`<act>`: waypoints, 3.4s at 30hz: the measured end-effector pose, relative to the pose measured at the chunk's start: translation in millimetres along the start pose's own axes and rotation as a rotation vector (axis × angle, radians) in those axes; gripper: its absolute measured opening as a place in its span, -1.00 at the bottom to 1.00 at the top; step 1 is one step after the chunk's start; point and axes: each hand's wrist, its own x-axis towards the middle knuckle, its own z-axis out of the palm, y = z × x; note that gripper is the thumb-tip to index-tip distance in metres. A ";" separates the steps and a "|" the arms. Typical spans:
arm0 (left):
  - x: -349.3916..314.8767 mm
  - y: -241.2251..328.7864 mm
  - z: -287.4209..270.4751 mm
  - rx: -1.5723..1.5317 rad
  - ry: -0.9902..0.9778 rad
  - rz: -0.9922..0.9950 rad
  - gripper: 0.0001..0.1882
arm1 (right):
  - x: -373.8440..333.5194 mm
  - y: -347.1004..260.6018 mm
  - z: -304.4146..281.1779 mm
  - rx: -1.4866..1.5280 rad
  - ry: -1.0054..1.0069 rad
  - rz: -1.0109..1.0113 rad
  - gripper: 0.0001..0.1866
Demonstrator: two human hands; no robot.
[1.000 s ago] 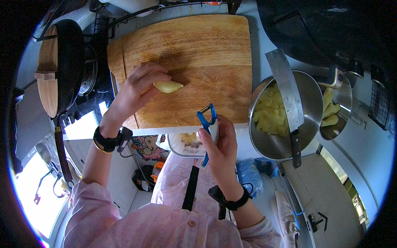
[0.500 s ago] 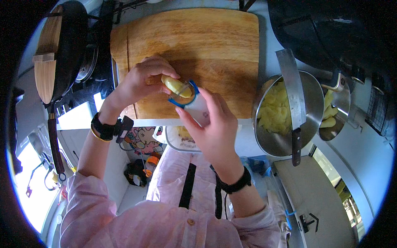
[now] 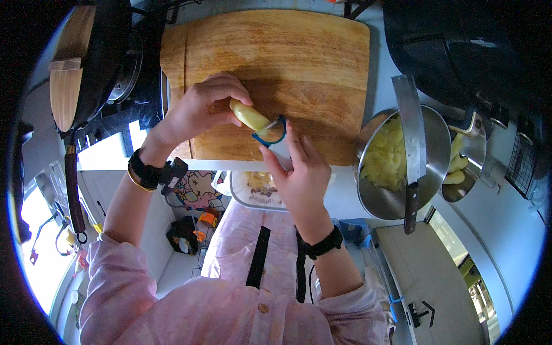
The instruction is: The person peels potatoes with a vegetable peeler over a cutting board and a metal bowl. Potato skins are collected in a small container while peeled potatoes are placed into the bowl.
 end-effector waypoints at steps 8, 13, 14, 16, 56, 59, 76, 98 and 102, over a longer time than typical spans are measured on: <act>0.0 -1.3 -2.3 -0.057 -0.063 -0.099 -0.59 | -19.9 2.9 -9.4 -0.120 -0.057 0.017 -0.31; -7.2 12.9 -0.8 0.057 0.022 -0.121 -0.63 | -13.4 -10.7 -35.0 0.083 0.045 0.029 -0.28; -9.6 16.8 -0.2 0.114 0.038 -0.132 -0.63 | -14.4 -15.4 -40.6 0.123 0.034 0.077 -0.31; -14.9 23.8 1.9 0.147 0.086 -0.129 -0.64 | -11.6 -18.5 -42.4 0.156 0.051 0.102 -0.34; -48.7 32.3 19.0 -0.016 0.328 -0.143 -0.58 | 14.6 -31.6 -18.3 0.224 -0.151 0.003 -0.34; -52.7 28.5 20.8 -0.058 0.346 -0.175 -0.58 | 19.4 -35.5 -16.0 0.229 -0.162 0.008 -0.35; -58.9 22.7 13.6 -0.145 0.303 -0.269 -0.57 | 29.3 -37.8 4.2 0.194 -0.150 -0.094 -0.32; -36.1 48.1 69.6 -0.802 0.537 -0.379 -0.24 | 11.9 -19.7 -27.3 0.905 -0.050 0.706 -0.60; -41.8 55.1 63.9 -0.747 0.495 -0.435 -0.29 | 18.4 -16.4 -32.9 1.407 -0.233 0.937 -0.44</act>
